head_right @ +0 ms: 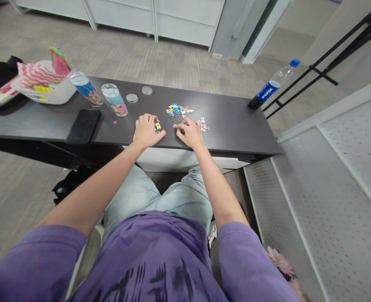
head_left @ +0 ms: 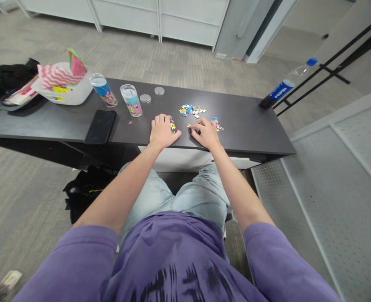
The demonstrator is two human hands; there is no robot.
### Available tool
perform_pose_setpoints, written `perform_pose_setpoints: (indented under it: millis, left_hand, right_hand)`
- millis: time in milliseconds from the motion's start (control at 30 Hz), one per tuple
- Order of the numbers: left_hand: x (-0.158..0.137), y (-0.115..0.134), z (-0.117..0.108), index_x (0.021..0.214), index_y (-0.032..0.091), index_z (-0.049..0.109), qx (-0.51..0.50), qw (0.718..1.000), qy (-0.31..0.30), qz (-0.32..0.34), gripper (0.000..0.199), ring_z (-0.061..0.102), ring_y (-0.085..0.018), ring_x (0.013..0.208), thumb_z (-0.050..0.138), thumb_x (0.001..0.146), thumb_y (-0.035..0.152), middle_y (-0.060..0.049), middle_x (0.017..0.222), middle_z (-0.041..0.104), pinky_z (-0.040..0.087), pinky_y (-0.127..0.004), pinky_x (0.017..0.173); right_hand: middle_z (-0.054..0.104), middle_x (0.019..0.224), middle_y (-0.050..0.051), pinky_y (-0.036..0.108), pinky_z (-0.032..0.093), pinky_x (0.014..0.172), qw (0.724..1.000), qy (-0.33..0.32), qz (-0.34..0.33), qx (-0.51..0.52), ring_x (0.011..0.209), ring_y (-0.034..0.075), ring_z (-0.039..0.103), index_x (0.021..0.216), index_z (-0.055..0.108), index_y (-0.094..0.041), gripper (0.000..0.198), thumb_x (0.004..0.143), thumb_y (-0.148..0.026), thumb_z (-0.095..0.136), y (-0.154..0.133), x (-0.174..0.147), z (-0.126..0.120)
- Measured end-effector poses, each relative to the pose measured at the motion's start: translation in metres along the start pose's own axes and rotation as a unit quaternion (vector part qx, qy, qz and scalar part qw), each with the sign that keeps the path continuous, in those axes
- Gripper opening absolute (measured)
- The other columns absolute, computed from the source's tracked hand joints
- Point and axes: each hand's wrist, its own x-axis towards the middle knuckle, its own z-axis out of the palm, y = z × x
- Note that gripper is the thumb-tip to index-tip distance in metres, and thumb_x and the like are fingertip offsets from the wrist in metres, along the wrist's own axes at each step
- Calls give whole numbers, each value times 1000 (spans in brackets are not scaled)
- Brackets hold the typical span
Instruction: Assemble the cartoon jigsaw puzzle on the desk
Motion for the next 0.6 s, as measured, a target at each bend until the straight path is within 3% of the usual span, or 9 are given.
perform_pose_setpoints:
  millis: [133, 400, 600]
  left_hand:
    - [1, -1, 0, 175, 11, 69, 6, 1000, 1, 2, 72, 60, -52, 174, 74, 112, 45, -30, 184, 68, 48, -65, 150]
    - [0, 0, -1, 177, 12, 66, 7, 1000, -6, -4, 73, 59, -51, 175, 73, 111, 43, -29, 185, 68, 46, -64, 152]
    - [7, -7, 2, 166, 20, 72, -74, 996, 19, -54, 52, 64, -45, 172, 59, 117, 29, -26, 180, 71, 47, -64, 152]
  right_hand:
    - [86, 145, 20, 59, 45, 123, 999, 23, 31, -13, 135, 41, 79, 138, 101, -26, 34, 121, -24, 73, -2, 0, 0]
    - [85, 153, 18, 55, 45, 120, 999, -33, -29, -4, 143, 40, 79, 150, 99, -29, 36, 122, -26, 76, -3, 0, -5]
    - [85, 151, 17, 55, 45, 120, 999, -33, -33, -7, 142, 39, 77, 150, 100, -32, 38, 122, -26, 74, -3, 0, -5]
